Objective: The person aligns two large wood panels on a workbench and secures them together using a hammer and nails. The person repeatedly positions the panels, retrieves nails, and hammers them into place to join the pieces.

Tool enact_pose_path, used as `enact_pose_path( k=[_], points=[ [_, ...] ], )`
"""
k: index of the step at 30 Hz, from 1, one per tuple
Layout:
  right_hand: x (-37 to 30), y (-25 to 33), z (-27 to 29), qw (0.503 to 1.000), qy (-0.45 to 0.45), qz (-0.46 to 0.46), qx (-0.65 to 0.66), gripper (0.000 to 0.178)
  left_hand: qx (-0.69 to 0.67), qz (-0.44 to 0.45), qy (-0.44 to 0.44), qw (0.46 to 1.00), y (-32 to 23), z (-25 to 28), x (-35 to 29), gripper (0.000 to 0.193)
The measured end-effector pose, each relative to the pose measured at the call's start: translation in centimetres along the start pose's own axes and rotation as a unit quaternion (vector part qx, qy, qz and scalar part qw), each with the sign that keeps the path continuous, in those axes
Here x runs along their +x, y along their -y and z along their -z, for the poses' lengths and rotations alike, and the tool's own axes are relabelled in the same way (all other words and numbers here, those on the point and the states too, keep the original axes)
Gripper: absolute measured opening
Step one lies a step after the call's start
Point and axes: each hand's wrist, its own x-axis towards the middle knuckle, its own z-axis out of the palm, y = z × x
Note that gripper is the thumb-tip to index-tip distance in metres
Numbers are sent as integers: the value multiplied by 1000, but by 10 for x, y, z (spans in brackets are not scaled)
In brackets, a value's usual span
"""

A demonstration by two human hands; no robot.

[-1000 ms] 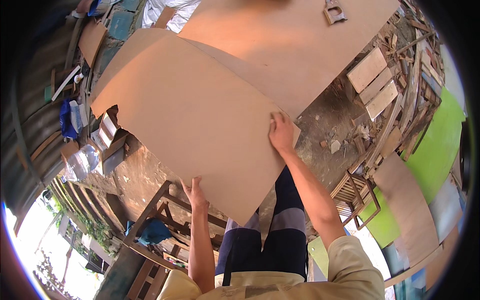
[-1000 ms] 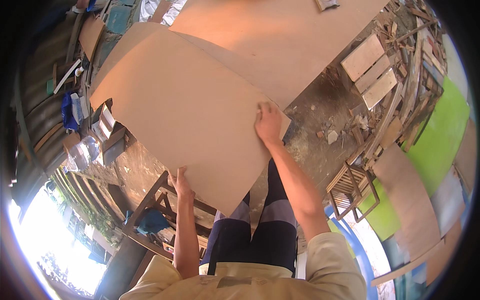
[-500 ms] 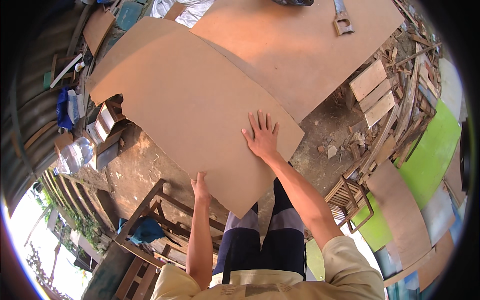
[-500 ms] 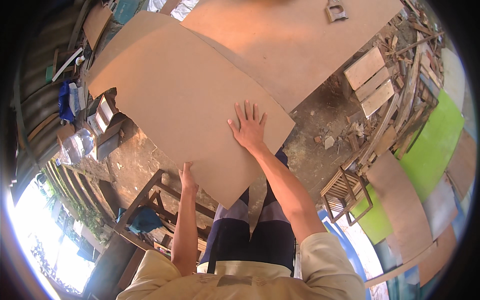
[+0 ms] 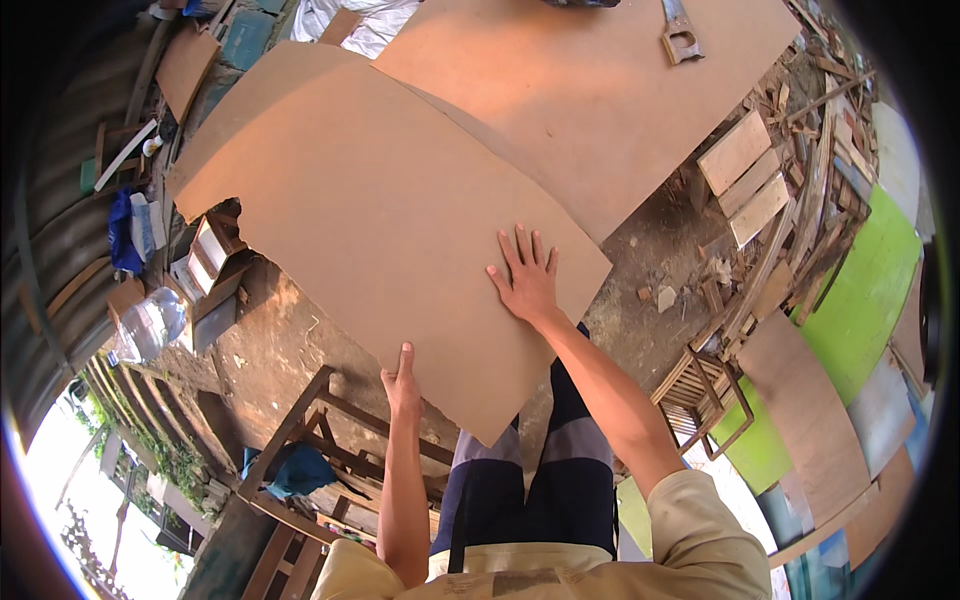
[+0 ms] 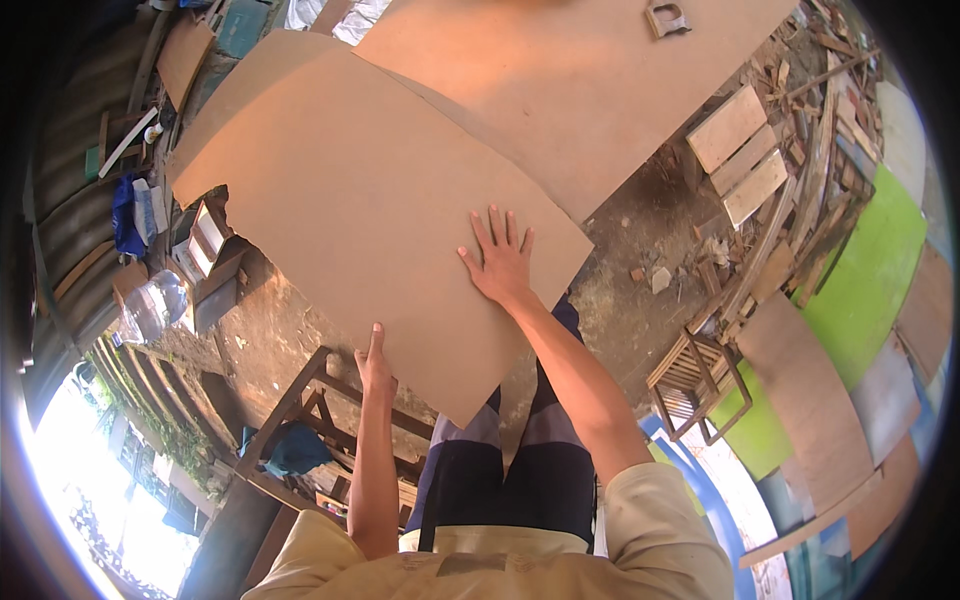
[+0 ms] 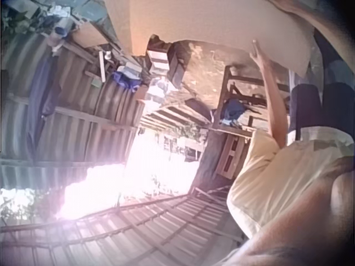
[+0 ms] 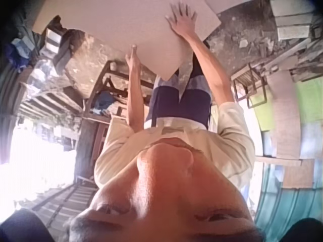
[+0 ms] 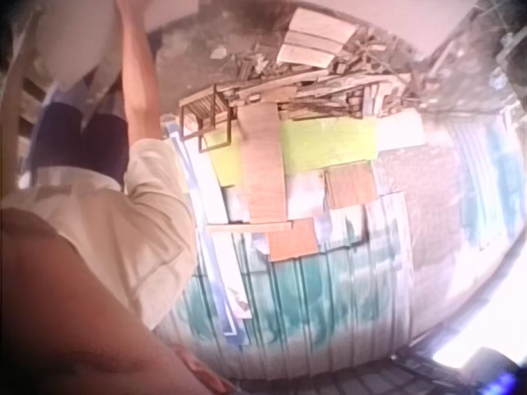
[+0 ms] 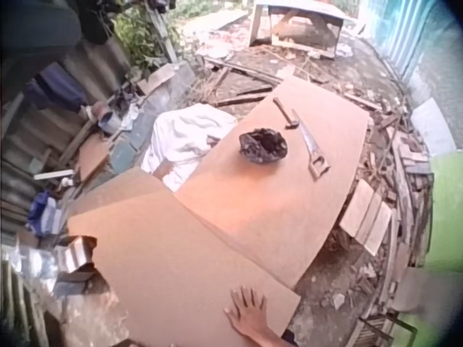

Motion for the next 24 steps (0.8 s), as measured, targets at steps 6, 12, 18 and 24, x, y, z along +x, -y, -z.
enact_pose_path(
  k=[6, 12, 18, 24],
  points=[
    [-2, 8, 24, 998, 19, -6, 60, 69, 86, -171, 32, 981, -49, -15, -40, 38],
    [-10, 35, 44, 996, 14, 20, 90, 67, 105, -221, 25, 969, -92, -8, -75, 30],
    [-10, 20, 32, 998, -2, 56, 36, 67, 87, -180, 37, 979, -19, 18, -62, 34],
    [11, -15, 3, 999, -27, 35, -1, 68, 55, -156, 30, 986, 18, -5, -16, 37]
  ],
)
